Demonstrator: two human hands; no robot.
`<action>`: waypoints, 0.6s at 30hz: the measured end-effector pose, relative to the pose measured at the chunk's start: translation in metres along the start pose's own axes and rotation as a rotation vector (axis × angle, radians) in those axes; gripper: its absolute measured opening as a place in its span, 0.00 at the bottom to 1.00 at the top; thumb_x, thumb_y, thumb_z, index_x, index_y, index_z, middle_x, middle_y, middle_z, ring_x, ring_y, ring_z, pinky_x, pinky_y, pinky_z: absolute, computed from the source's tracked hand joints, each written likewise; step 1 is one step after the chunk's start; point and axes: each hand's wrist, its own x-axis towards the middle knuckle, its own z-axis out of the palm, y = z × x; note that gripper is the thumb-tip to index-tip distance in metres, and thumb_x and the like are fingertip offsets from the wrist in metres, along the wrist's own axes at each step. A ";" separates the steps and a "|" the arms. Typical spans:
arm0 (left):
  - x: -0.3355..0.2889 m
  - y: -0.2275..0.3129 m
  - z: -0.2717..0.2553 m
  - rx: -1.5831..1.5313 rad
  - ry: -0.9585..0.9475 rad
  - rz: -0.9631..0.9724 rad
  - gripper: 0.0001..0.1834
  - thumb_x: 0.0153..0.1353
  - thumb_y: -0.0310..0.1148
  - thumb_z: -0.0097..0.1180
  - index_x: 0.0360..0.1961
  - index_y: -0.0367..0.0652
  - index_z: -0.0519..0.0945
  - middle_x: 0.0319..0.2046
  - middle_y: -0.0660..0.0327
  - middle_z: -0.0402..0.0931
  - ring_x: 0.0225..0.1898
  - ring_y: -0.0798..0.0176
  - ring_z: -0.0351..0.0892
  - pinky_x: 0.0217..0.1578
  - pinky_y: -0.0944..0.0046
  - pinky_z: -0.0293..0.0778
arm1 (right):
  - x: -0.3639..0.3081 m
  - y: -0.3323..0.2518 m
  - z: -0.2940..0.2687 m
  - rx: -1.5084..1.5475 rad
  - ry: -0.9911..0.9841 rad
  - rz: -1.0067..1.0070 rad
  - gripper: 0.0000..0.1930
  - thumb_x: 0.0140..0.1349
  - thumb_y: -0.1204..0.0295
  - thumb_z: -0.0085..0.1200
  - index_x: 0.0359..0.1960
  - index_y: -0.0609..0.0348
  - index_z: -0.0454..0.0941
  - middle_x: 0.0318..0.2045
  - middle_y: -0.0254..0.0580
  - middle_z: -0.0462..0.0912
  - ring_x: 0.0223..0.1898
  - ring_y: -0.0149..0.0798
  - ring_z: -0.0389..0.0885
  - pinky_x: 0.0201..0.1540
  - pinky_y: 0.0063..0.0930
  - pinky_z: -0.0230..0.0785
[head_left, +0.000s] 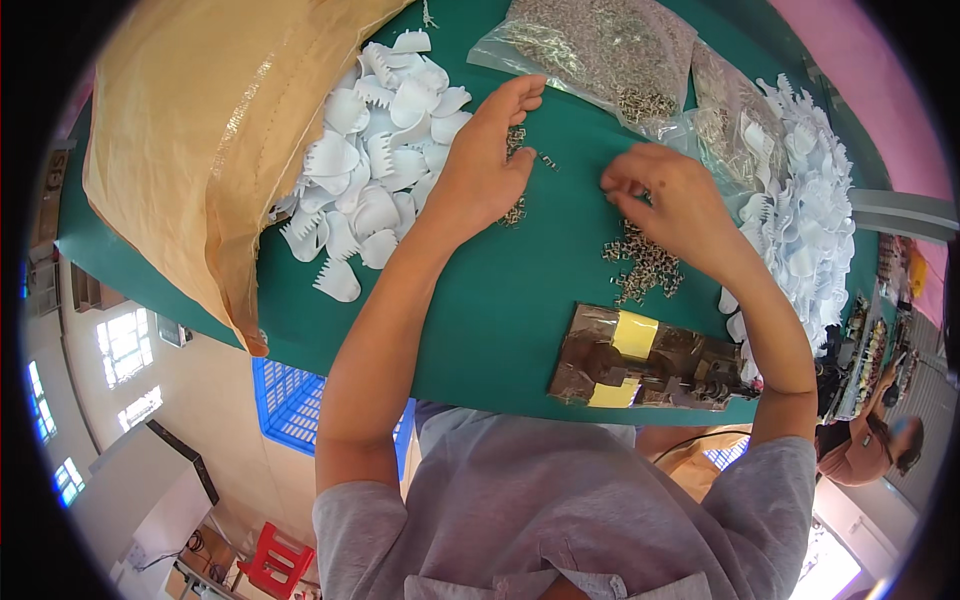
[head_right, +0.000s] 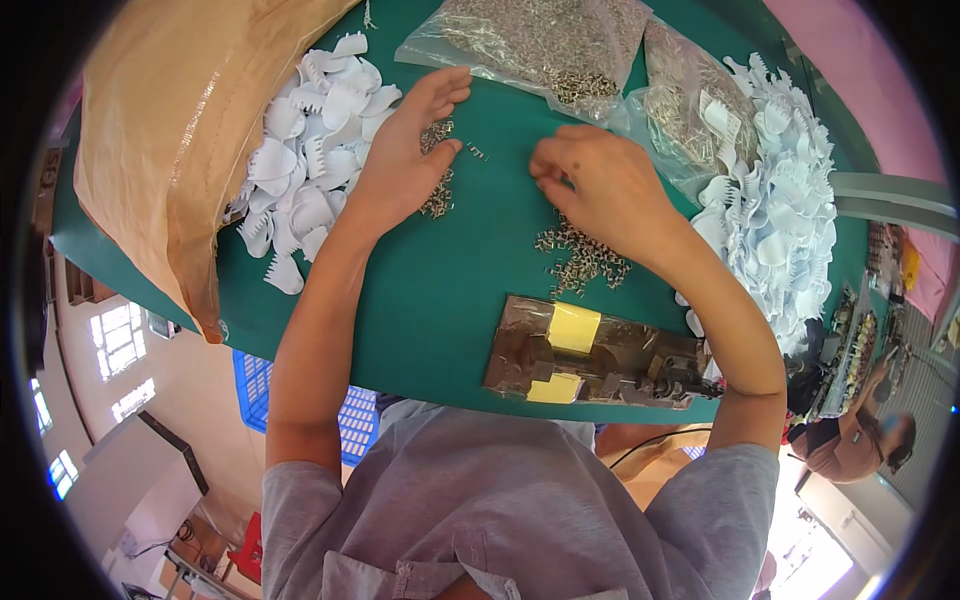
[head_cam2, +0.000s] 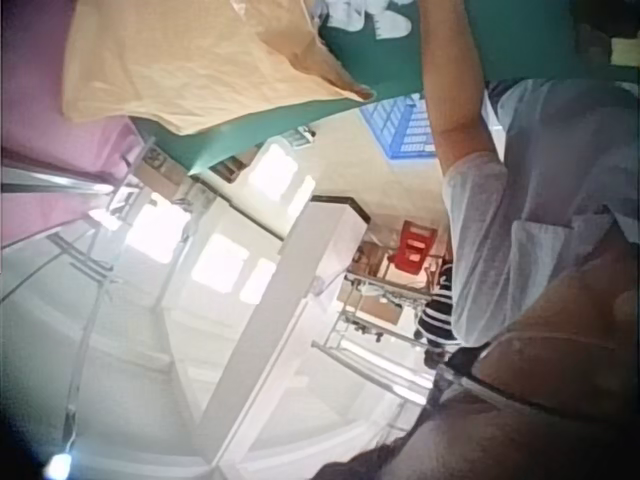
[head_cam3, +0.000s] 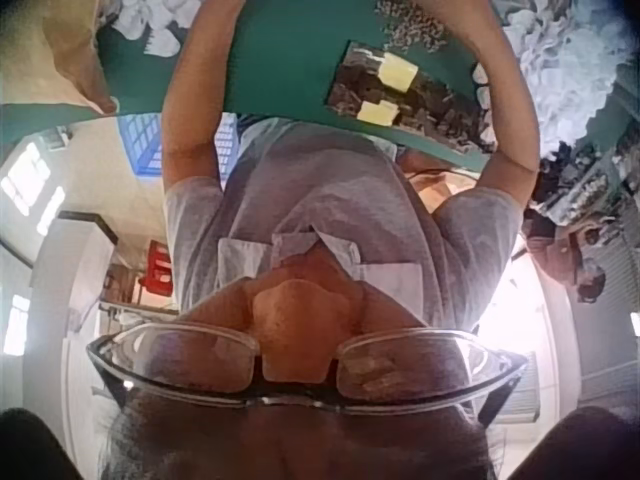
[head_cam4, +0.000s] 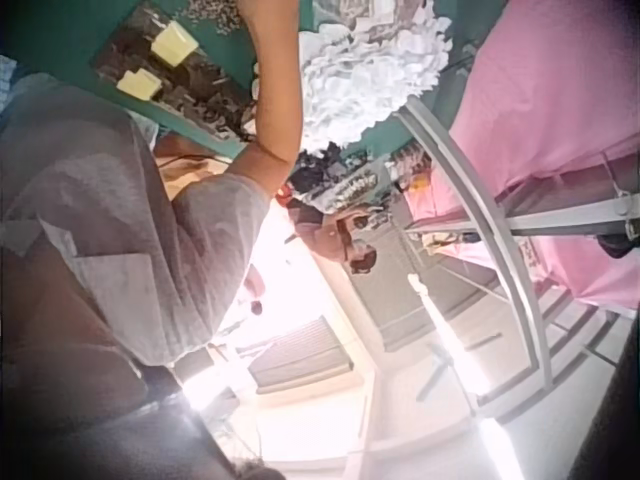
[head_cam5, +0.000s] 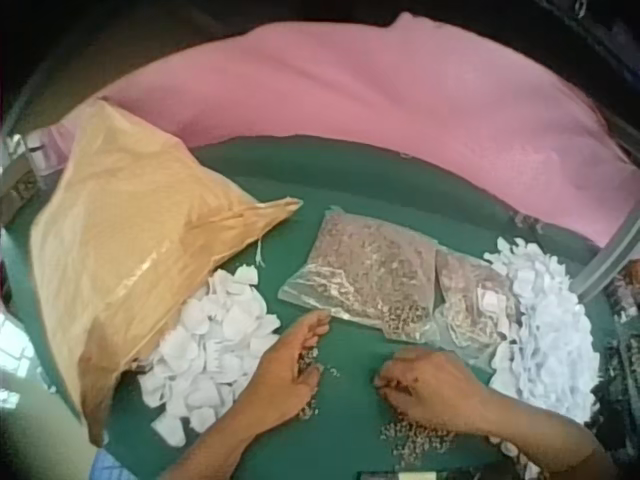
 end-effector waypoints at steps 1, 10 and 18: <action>0.000 -0.001 0.000 -0.003 -0.003 0.001 0.39 0.59 0.10 0.51 0.73 0.41 0.66 0.69 0.53 0.72 0.72 0.52 0.71 0.74 0.55 0.64 | 0.001 0.001 -0.003 0.026 -0.022 0.029 0.09 0.61 0.76 0.62 0.43 0.58 0.82 0.36 0.40 0.84 0.44 0.47 0.84 0.46 0.42 0.77; 0.001 -0.003 0.001 -0.012 0.018 -0.012 0.37 0.61 0.08 0.44 0.73 0.43 0.67 0.66 0.51 0.74 0.69 0.53 0.74 0.69 0.58 0.69 | 0.031 -0.005 0.046 0.099 0.260 -0.188 0.10 0.62 0.74 0.65 0.44 0.59 0.82 0.36 0.44 0.81 0.44 0.51 0.82 0.48 0.44 0.76; 0.003 -0.008 0.000 -0.060 0.037 0.018 0.37 0.60 0.08 0.41 0.72 0.41 0.68 0.67 0.50 0.75 0.70 0.53 0.74 0.71 0.59 0.67 | 0.001 -0.003 0.021 0.145 0.052 -0.126 0.08 0.60 0.77 0.64 0.40 0.61 0.80 0.34 0.43 0.81 0.43 0.50 0.82 0.46 0.43 0.77</action>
